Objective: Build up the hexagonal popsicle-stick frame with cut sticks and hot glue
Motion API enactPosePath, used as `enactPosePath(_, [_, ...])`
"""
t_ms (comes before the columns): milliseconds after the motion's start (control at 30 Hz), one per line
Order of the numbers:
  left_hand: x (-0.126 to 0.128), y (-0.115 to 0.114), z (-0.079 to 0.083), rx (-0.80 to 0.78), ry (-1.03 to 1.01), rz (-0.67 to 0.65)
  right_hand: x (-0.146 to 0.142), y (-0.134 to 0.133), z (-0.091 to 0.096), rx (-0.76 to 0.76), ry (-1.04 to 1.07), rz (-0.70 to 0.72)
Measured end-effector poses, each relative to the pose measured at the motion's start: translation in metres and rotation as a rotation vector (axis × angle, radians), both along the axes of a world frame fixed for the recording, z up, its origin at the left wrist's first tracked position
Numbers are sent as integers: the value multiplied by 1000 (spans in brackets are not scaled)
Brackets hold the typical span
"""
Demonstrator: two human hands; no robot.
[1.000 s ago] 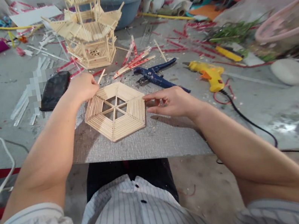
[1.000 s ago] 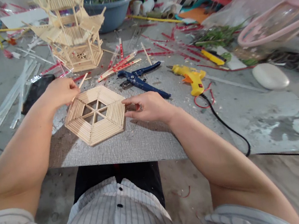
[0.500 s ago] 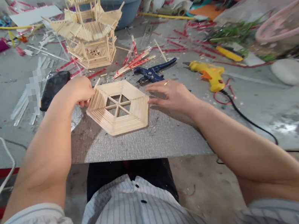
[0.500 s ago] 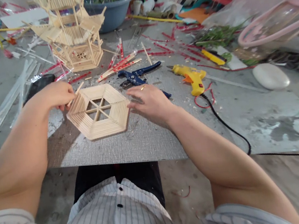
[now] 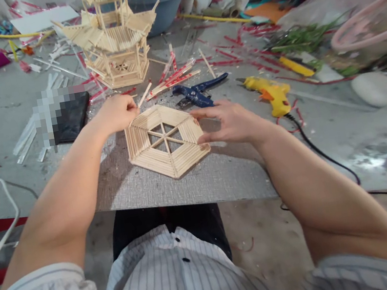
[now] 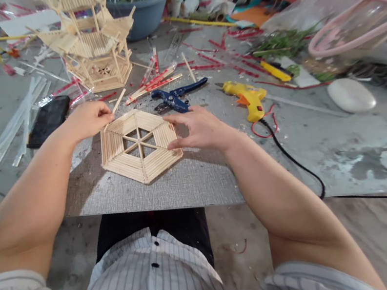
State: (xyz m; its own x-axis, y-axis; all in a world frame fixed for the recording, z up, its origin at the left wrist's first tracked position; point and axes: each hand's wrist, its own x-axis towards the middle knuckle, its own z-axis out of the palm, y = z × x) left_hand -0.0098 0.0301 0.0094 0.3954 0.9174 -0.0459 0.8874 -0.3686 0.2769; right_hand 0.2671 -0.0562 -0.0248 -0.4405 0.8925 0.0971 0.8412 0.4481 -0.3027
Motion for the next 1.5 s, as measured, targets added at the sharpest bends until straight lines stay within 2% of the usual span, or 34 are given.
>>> enactPosePath(133, [0, 1, 0, 1, 49, -20, 0, 1, -2, -115, -87, 116])
enactPosePath(267, [-7, 2, 9, -35, 163, -11, 0, 4, -7, -43, -26, 102])
enactPosePath(400, [-17, -1, 24, -305, 305, -33, 6, 10, -16, 113, 51, 44])
enactPosePath(467, [-19, -5, 30, -380, 315, -71, 9, 12, -20, 157, 72, 3])
enactPosePath(633, [-14, -11, 38, -242, 386, -51, 5, 11, -18, 135, 83, -15])
enactPosePath(767, [-9, -12, 37, -253, 413, -11, -1, 8, -10, 63, 87, 33])
enactPosePath(900, [-7, -11, 33, -227, 426, 7, 0, 8, -10, 92, 106, 68])
enactPosePath(1100, [-4, -9, 25, -140, 300, 53, -2, 3, -10, 70, 193, 57])
enactPosePath(1333, [3, -11, 16, -39, 136, 27, -7, 0, -8, -7, 242, 151])
enactPosePath(1400, [8, -16, 17, -56, 37, 37, -7, -1, -8, -2, 237, 149])
enactPosePath(1500, [19, -32, 20, -188, -142, -22, -9, -2, -8, 23, 247, 119])
